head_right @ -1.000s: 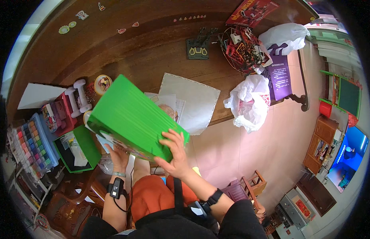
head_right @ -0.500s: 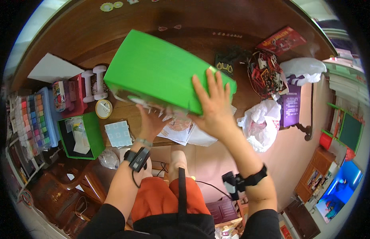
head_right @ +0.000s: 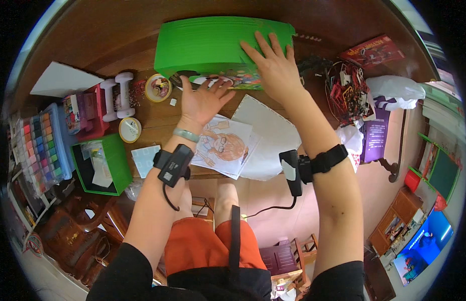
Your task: The person organizes craft supplies on a wooden table, handling a pink pencil case, a green box, papers, and small white beads. They place items into containers and sweep scattered beads into a small bowl.
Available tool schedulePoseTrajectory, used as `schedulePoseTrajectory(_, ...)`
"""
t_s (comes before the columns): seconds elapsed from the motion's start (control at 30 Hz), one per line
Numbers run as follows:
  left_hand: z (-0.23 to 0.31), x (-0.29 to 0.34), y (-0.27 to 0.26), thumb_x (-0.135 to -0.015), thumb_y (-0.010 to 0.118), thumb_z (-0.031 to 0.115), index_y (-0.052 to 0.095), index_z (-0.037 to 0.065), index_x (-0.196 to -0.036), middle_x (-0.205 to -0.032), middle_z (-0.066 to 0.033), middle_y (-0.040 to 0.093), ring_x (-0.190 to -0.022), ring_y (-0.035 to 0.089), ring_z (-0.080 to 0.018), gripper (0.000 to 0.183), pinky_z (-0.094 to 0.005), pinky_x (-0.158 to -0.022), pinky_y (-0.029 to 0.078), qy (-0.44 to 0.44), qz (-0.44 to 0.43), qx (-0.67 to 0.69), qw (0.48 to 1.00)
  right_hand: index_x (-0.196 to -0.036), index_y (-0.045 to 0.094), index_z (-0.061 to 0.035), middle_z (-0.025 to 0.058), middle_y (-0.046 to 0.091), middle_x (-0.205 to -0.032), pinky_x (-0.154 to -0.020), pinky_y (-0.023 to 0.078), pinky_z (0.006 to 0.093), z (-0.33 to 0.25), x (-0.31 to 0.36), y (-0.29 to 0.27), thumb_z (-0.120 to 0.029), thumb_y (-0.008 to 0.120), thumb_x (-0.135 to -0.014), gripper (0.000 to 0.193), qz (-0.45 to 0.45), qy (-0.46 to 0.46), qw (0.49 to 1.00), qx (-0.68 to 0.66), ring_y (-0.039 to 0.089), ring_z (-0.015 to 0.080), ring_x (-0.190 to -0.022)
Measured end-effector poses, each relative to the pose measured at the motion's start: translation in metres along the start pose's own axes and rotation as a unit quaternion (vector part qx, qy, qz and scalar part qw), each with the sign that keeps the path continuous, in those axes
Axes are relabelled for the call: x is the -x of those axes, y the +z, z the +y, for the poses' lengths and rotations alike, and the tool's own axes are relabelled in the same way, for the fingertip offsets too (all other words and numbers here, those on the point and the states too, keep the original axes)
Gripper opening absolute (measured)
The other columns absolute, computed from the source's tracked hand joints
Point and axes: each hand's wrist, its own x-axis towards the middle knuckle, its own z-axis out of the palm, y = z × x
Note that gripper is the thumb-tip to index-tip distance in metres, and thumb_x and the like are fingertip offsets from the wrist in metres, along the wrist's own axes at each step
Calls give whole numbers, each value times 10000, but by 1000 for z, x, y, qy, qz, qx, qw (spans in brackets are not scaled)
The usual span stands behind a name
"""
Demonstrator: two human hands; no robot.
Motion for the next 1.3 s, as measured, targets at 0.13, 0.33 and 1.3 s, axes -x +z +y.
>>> schedulePoseTrajectory(0.13,0,8,-13,-771,375,646,266,39,-1241,-1271,-169,292,-1208,271,-364,776,-529,-993,172,-5,48,-78,996,-1166,439,-83,169,397,-1225,-937,306,428,-3,32,2,-40,600,-704,491,142,92,972,-160,353,337,-1151)
schedulePoseTrajectory(0.33,-1,36,-40,-837,368,542,264,117,-1267,-1333,-162,252,-1200,301,-363,614,-515,-984,194,0,35,-148,988,-1048,488,-34,137,466,-1118,-848,381,350,-21,164,62,-81,611,-736,338,148,323,881,-312,449,273,-1040)
schedulePoseTrajectory(1.3,21,113,-227,-683,621,86,508,1,-1035,-916,-128,542,-830,522,-233,379,-323,-743,427,128,346,-753,544,-994,577,-8,33,588,-920,-733,416,269,-101,321,187,-159,726,-677,382,67,693,465,-546,532,130,-804)
